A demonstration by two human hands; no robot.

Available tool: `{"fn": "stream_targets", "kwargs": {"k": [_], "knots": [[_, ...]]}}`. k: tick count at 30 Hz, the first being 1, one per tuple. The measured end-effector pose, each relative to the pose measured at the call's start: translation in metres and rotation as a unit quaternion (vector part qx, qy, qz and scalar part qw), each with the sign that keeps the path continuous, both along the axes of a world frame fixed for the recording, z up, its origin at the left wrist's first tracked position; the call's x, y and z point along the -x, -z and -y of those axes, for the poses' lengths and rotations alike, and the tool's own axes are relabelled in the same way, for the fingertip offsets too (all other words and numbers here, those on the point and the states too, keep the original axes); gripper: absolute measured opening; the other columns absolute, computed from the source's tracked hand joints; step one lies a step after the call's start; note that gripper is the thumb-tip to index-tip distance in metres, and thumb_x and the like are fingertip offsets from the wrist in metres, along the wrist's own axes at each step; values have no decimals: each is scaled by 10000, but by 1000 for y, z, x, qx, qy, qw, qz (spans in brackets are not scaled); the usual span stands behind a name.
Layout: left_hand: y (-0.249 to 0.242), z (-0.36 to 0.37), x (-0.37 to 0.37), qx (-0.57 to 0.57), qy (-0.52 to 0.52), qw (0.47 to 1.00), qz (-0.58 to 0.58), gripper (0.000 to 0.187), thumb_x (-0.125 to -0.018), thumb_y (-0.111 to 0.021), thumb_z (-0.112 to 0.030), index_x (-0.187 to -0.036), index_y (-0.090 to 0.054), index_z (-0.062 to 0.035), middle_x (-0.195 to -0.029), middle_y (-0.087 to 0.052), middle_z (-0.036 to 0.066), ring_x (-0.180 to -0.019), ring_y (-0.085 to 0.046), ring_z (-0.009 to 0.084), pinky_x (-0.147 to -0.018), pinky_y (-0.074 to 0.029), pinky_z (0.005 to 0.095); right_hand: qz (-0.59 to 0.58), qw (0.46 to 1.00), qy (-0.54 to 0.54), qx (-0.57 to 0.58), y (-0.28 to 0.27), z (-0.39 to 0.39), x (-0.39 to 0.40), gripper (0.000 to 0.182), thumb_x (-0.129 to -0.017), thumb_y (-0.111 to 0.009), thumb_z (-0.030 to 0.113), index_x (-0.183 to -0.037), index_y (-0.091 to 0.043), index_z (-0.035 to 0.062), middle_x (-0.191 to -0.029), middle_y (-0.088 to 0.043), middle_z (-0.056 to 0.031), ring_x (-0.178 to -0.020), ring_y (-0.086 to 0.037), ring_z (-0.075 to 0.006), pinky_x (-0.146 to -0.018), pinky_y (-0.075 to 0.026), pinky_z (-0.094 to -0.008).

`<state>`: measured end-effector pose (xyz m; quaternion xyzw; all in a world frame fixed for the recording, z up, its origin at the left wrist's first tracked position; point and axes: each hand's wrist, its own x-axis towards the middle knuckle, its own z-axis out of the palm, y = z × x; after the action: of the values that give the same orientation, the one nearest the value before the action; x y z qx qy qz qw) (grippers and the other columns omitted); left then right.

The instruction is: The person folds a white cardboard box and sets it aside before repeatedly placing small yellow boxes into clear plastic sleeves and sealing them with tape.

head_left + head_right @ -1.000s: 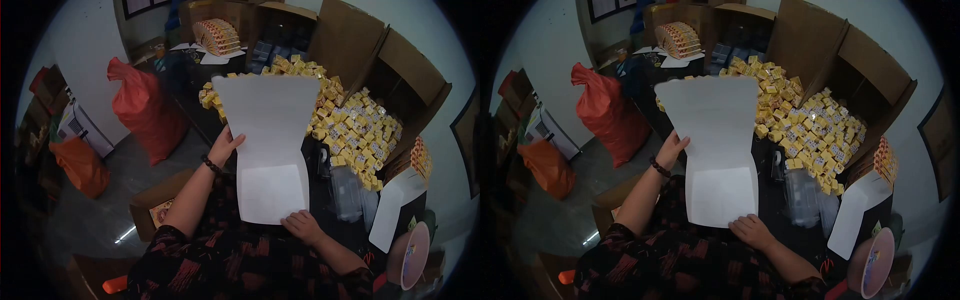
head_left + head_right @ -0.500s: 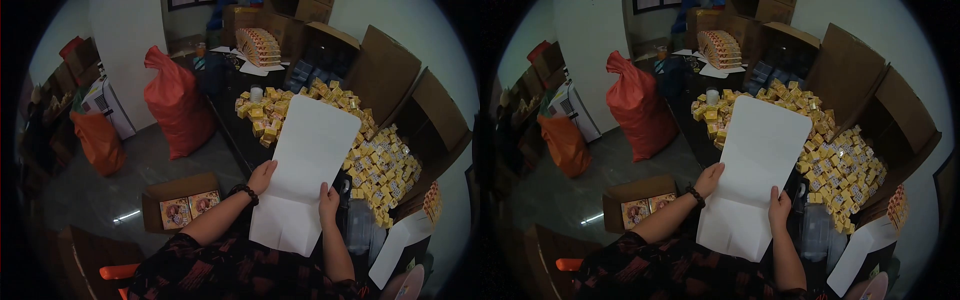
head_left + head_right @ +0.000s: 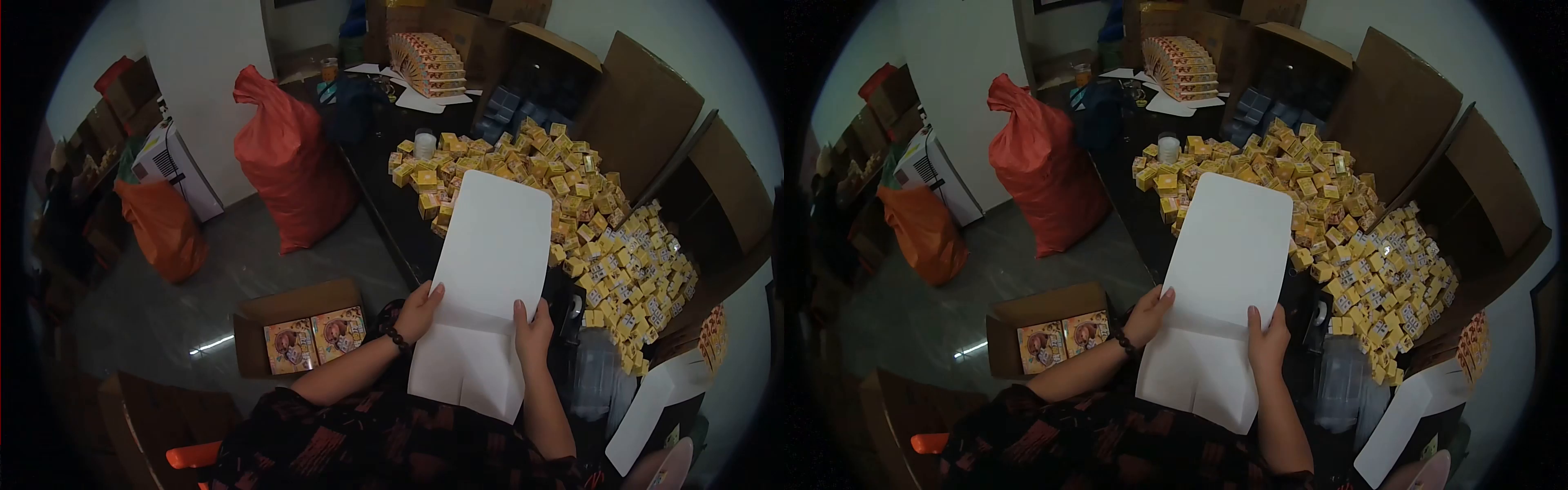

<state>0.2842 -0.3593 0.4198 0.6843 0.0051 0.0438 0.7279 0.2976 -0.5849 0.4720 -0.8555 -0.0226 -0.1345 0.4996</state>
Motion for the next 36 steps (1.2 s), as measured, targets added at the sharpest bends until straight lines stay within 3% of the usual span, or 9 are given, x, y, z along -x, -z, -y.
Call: {"fn": "stream_targets", "kwargs": {"k": [4, 8, 14, 17, 21, 24, 26, 29, 36], "knots": [[-24, -46, -1, 99, -153, 983, -20, 307, -995, -447, -306, -980, -551, -18, -845, -591, -3, -764, -522, 60, -712, -434, 234, 110, 992, -7, 64, -29, -20, 18, 505, -868, -621, 160, -1297, -437, -33, -1109, -554, -186, -994, -562, -289, -895, -436, -355], [-28, -177, -29, 145, -253, 955, 44, 362, -991, -436, -328, -1055, -554, 8, -944, -635, 91, -809, -629, 176, -720, -512, 306, 115, 991, -64, 34, -32, -14, 29, 421, -858, -615, 106, -1242, -486, -9, -1169, -503, -181, -1066, -516, -304, -931, -413, -375], [-20, -251, -101, 36, -335, 940, 46, 382, -987, -439, -339, -972, -554, 25, -821, -597, 57, -724, -558, 140, -674, -462, 286, 42, 993, -100, 37, 54, 1, 40, 111, -828, -617, 31, -884, -523, 20, -960, -543, -148, -910, -539, -295, -802, -435, -380], [13, -255, -150, -166, -355, 920, 29, 419, -978, -445, -342, -906, -531, 61, -743, -517, 36, -680, -414, 141, -643, -386, 305, 86, 988, -115, 53, 71, 0, 37, 137, -810, -625, 24, -797, -489, 27, -871, -540, -132, -827, -531, -284, -726, -421, -381], [20, -270, -199, -125, -316, 938, 65, 407, -977, -447, -346, -959, -553, 46, -780, -532, 35, -725, -447, 141, -681, -403, 297, 59, 991, -106, 60, 72, 0, 36, 145, -794, -645, 33, -790, -501, 40, -812, -545, -113, -774, -532, -281, -700, -411, -388], [9, -279, -212, -60, -225, 971, 50, 454, -971, -441, -396, -1117, -548, 20, -955, -583, 62, -866, -516, 178, -805, -425, 308, 35, 993, -98, 57, 67, 0, 40, 126, -796, -651, 45, -773, -528, 48, -759, -549, -104, -744, -537, -279, -691, -413, -392], [-12, -275, -204, 167, -115, 974, -101, 599, -946, -444, -490, -1300, -451, -7, -1238, -533, 116, -1101, -508, 234, -958, -398, 343, 12, 993, -97, 64, 67, 1, 41, 119, -798, -654, 51, -757, -542, 51, -728, -549, -101, -730, -540, -278, -682, -416, -393], [-12, -275, -186, 221, -51, 970, -93, 741, -914, -421, -587, -1372, -361, -7, -1393, -417, 152, -1241, -433, 267, -1031, -358, 383, 14, 997, -74, 35, 72, -1, 42, 130, -801, -657, 65, -718, -557, 50, -680, -544, -98, -692, -535, -275, -649, -415, -389], [5, -273, -116, 234, -111, 961, -93, 808, -893, -370, -655, -1408, -294, -37, -1407, -401, 162, -1273, -402, 307, -1054, -321, 428, 1, 994, -103, 42, 74, 10, 44, 186, -805, -654, 63, -679, -520, 40, -622, -522, -93, -646, -527, -262, -615, -401, -380]]}}
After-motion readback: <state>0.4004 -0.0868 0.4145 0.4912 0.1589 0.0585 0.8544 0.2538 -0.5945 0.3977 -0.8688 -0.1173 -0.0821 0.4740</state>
